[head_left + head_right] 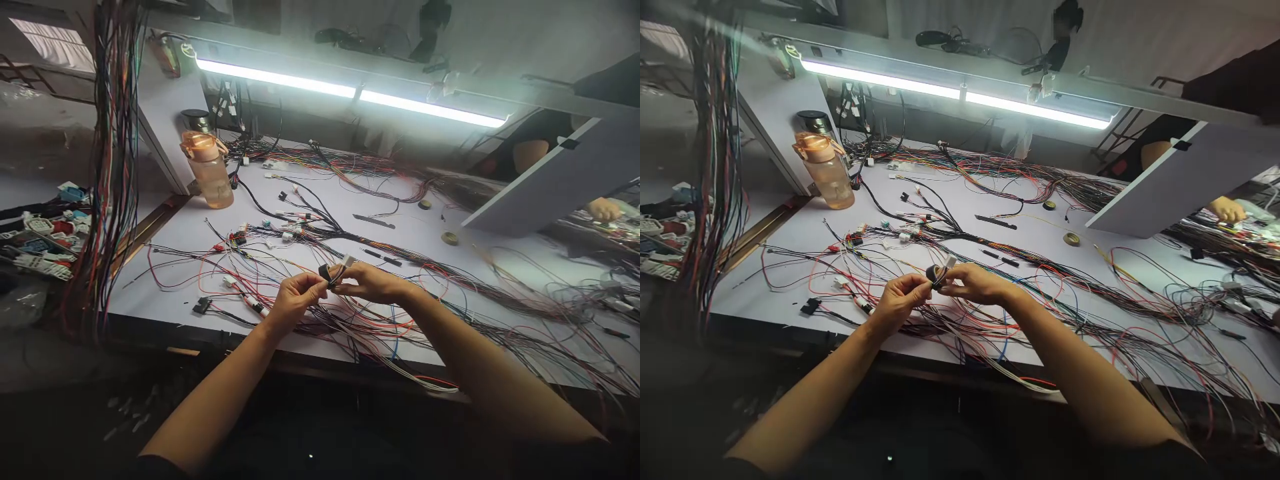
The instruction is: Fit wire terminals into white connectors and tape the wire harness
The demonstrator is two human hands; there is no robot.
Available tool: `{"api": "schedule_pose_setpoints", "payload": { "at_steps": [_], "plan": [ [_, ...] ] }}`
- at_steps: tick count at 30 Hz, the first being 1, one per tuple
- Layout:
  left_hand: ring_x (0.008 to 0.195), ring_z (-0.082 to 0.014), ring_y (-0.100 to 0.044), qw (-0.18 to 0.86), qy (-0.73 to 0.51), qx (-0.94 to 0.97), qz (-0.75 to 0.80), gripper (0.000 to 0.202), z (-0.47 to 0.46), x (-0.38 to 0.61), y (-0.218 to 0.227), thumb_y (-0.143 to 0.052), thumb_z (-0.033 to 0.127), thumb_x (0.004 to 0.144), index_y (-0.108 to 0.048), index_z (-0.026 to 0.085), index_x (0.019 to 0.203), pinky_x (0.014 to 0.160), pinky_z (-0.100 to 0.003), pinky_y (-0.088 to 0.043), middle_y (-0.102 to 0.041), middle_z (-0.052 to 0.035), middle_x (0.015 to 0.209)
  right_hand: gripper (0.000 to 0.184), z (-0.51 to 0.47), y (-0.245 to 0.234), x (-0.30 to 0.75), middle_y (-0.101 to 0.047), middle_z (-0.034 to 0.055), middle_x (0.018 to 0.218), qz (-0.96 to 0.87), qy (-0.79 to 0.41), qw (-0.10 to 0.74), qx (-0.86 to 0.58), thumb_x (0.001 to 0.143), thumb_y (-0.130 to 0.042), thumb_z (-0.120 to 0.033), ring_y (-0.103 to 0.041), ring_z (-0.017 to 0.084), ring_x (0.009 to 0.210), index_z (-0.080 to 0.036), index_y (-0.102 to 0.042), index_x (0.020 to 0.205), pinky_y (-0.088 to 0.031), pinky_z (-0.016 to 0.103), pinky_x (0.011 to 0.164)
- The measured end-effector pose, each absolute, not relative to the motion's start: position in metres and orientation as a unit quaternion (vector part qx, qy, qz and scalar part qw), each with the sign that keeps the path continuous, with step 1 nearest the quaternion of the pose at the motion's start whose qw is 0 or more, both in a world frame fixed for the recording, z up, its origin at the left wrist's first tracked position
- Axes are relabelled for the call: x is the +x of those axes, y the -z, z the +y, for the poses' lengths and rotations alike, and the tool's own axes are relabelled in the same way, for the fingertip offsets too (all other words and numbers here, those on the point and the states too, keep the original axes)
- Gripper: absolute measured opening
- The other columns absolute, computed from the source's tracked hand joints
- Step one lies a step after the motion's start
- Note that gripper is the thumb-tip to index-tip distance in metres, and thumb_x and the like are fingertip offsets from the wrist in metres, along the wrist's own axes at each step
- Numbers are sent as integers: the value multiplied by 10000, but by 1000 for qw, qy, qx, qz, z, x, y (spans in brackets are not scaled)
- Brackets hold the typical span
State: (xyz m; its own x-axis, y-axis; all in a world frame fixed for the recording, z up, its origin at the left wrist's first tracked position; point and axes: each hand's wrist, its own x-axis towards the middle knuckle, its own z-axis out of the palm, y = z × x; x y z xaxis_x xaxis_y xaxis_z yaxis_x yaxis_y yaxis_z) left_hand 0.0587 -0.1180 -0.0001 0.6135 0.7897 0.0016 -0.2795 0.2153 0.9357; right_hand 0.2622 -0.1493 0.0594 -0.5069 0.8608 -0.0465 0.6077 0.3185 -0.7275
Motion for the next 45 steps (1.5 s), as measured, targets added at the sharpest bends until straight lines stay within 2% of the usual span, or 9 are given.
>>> {"api": "schedule_pose_setpoints", "payload": {
  "at_steps": [6, 17, 22, 27, 29, 32, 36, 41, 45],
  "plan": [
    [619, -77, -496, 698, -358, 571, 242, 187, -121, 58, -7, -700, 339, 800, -684, 153, 810, 592, -210, -391, -616, -8, 681, 422, -129, -66, 283, -644, 73, 1178, -703, -573, 168, -387, 882, -567, -469, -536, 202, 1162, -177, -658, 1172, -321, 381, 1077],
    [533, -80, -543, 719, -377, 522, 260, 271, -122, 64, -4, -792, 304, 698, -596, 150, 805, 524, -204, -420, -664, -14, 667, 428, -95, -68, 283, -698, 103, 1023, -570, -691, 216, -388, 824, -600, -505, -587, 208, 1010, -116, -728, 944, -343, 409, 1025],
    [478, -93, -556, 746, -371, 487, 263, 469, -122, 67, -5, -812, 300, 667, -387, 211, 844, 483, -198, -427, -680, 11, 647, 600, -87, -84, 276, -709, 91, 912, -602, -657, 156, -427, 864, -460, -660, -597, 186, 900, -133, -744, 845, -366, 378, 984],
    [488, -94, -548, 735, -366, 489, 295, 465, -120, 71, 0, -801, 327, 668, -395, 202, 856, 472, -193, -404, -667, 3, 639, 496, -86, -107, 258, -679, 20, 722, -732, -511, 49, -449, 810, -562, -648, -575, 145, 730, -188, -748, 787, -431, 355, 857],
    [495, -76, -520, 732, -378, 482, 297, 434, -119, 73, 2, -792, 330, 681, -445, 183, 896, 475, -184, -375, -661, 0, 654, 401, -93, -114, 243, -642, -5, 649, -793, -384, 40, -470, 782, -637, -593, -571, 148, 725, -209, -729, 715, -404, 410, 903],
    [479, -48, -449, 735, -411, 456, 287, 422, -116, 74, 5, -808, 320, 657, -511, 162, 911, 475, -178, -338, -616, 29, 627, 241, -115, -117, 218, -638, 3, 701, -862, -135, 79, -482, 778, -728, -394, -554, 231, 983, -215, -666, 628, -279, 521, 1008],
    [519, -54, -464, 742, -454, 408, 276, 429, -113, 75, 8, -851, 301, 578, -582, 153, 878, 503, -183, -361, -581, 44, 633, 98, -150, -102, 199, -656, 53, 902, -854, 48, 132, -501, 861, -637, -208, -498, 259, 1076, -192, -652, 765, -285, 489, 990],
    [651, -82, -552, 714, -486, 416, 285, 298, -115, 73, 10, -796, 311, 668, -639, 136, 852, 622, -198, -439, -632, -2, 743, 178, -176, -65, 206, -657, 86, 1016, -822, -63, 240, -512, 939, -517, -312, -568, 170, 833, -164, -615, 917, -426, 317, 755],
    [613, -84, -547, 710, -457, 435, 312, 313, -114, 70, 7, -784, 330, 673, -651, 148, 889, 608, -214, -438, -639, -6, 739, 245, -179, -54, 212, -620, 23, 843, -726, -259, 344, -537, 917, -528, -414, -524, 118, 691, -182, -602, 948, -412, 245, 633]
  ]
}}
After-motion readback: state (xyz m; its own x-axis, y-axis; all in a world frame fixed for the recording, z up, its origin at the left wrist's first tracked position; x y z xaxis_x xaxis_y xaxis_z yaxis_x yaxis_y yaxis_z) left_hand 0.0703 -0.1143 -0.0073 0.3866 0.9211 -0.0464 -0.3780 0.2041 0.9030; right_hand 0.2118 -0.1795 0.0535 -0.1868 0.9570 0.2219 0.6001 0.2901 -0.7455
